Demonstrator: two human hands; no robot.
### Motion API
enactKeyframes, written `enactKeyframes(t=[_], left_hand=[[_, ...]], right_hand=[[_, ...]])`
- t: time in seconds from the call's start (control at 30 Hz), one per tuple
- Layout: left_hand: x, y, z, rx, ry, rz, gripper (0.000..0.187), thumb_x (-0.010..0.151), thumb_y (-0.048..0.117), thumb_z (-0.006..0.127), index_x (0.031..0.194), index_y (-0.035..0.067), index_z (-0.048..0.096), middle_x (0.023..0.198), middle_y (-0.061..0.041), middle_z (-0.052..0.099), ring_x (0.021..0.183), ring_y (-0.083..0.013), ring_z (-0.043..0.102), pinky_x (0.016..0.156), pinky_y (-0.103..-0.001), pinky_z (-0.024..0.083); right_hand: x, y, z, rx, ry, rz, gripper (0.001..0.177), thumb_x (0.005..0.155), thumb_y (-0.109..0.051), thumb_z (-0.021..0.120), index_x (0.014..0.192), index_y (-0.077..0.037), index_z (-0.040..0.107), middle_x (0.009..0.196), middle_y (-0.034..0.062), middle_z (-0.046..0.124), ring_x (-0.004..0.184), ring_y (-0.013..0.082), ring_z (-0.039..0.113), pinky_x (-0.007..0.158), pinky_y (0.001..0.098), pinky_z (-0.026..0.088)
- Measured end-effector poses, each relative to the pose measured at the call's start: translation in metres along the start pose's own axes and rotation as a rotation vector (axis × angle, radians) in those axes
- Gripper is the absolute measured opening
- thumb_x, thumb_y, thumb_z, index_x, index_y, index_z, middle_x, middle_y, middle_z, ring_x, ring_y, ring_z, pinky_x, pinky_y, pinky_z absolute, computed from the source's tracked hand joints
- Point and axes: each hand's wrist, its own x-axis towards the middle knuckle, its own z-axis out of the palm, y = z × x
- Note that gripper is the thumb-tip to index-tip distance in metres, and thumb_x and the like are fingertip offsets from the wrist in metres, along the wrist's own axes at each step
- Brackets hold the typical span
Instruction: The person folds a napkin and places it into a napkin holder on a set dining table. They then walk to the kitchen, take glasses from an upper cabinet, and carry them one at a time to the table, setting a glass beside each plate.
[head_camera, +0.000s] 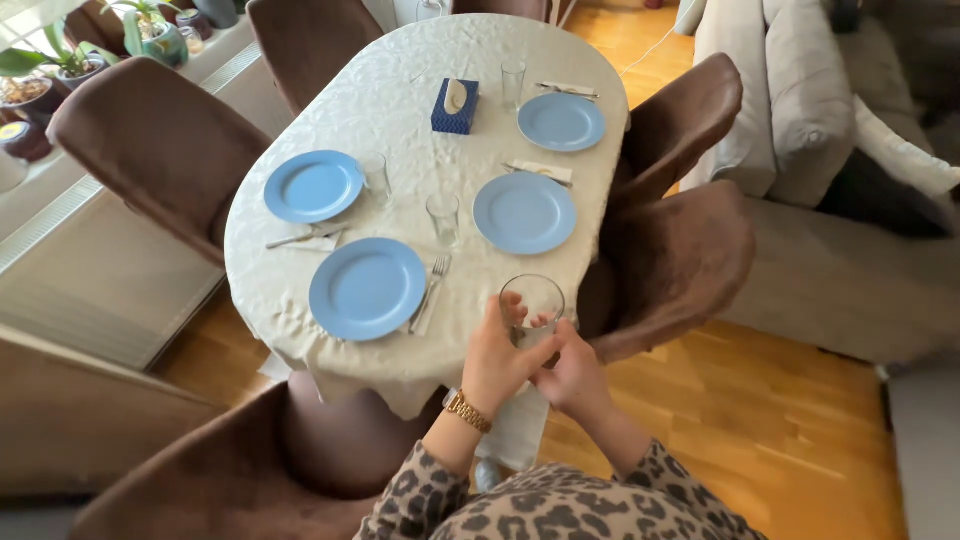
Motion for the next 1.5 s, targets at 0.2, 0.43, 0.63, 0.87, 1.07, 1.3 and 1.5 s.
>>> enactKeyframes(t=[0.2, 0.43, 0.63, 0.87, 1.07, 1.3, 1.5], left_hand=[[0.054, -0.01, -0.013, 0.065, -0.024, 0.015, 0.076, 0.063, 0.041, 0.091, 0.128, 0.018, 0.058, 0.117, -0.011, 0.076, 0.115, -0.034, 0.071, 0.096, -0.047, 0.058], [0.114, -0.038, -0.012, 0.016, 0.024, -0.046, 0.076, 0.063, 0.043, 0.093, 0.126, 0.02, 0.059, 0.115, -0.007, 0.076, 0.115, -0.0283, 0.071, 0.097, -0.044, 0.057], [0.168, -0.044, -0.004, 0.013, 0.053, -0.003, 0.073, 0.065, 0.039, 0.093, 0.125, 0.02, 0.057, 0.119, -0.009, 0.075, 0.118, -0.0289, 0.069, 0.099, -0.043, 0.056], [0.245, -0.059, 0.006, 0.213, -0.017, -0.059, 0.078, 0.075, 0.032, 0.078, 0.144, 0.019, 0.043, 0.13, -0.018, 0.065, 0.12, -0.0419, 0.064, 0.1, -0.056, 0.055], [0.283, -0.082, 0.01, 0.361, 0.091, 0.017, 0.088, 0.079, 0.032, 0.081, 0.153, 0.008, 0.039, 0.136, -0.022, 0.059, 0.12, -0.0428, 0.064, 0.093, -0.055, 0.057], [0.305, -0.109, 0.006, 0.306, 0.052, -0.006, 0.07, 0.09, 0.033, 0.075, 0.146, 0.004, 0.045, 0.145, -0.012, 0.058, 0.134, -0.029, 0.054, 0.105, -0.044, 0.047], [0.322, -0.116, 0.007, 0.302, 0.054, -0.055, 0.067, 0.091, 0.035, 0.073, 0.146, 0.007, 0.046, 0.145, -0.009, 0.06, 0.132, -0.0275, 0.057, 0.101, -0.044, 0.05]], right_hand=[[0.051, -0.047, -0.008, 0.154, -0.053, -0.024, 0.081, 0.065, -0.011, 0.082, 0.141, -0.017, 0.057, 0.123, 0.0191, 0.073, 0.112, 0.0413, 0.071, 0.092, 0.0568, 0.058], [0.117, -0.039, -0.008, 0.231, -0.354, -0.1, 0.111, 0.067, 0.012, 0.064, 0.165, -0.015, 0.02, 0.156, 0.017, 0.049, 0.14, 0.0345, 0.052, 0.109, 0.0547, 0.045], [0.175, -0.06, 0.004, 0.183, -0.309, -0.019, 0.111, 0.074, -0.019, 0.089, 0.16, -0.006, 0.021, 0.15, 0.023, 0.052, 0.136, 0.0413, 0.055, 0.106, 0.0576, 0.048], [0.276, -0.026, 0.029, 0.053, -0.227, 0.121, 0.093, 0.063, -0.027, 0.096, 0.14, -0.013, 0.045, 0.133, 0.0071, 0.07, 0.121, 0.0206, 0.069, 0.081, 0.0305, 0.063], [0.381, 0.02, 0.061, 0.016, -0.164, 0.036, 0.091, 0.064, -0.033, 0.094, 0.137, -0.012, 0.045, 0.131, 0.0063, 0.071, 0.121, 0.0204, 0.069, 0.09, 0.0339, 0.057], [0.485, 0.047, 0.121, 0.044, -0.217, 0.048, 0.082, 0.072, -0.033, 0.087, 0.135, -0.013, 0.039, 0.139, 0.0109, 0.064, 0.131, 0.0229, 0.061, 0.098, 0.0394, 0.052], [0.535, 0.076, 0.166, 0.052, -0.269, 0.066, 0.082, 0.076, -0.032, 0.087, 0.137, -0.012, 0.036, 0.146, 0.019, 0.055, 0.136, 0.0282, 0.056, 0.095, 0.0435, 0.055]])
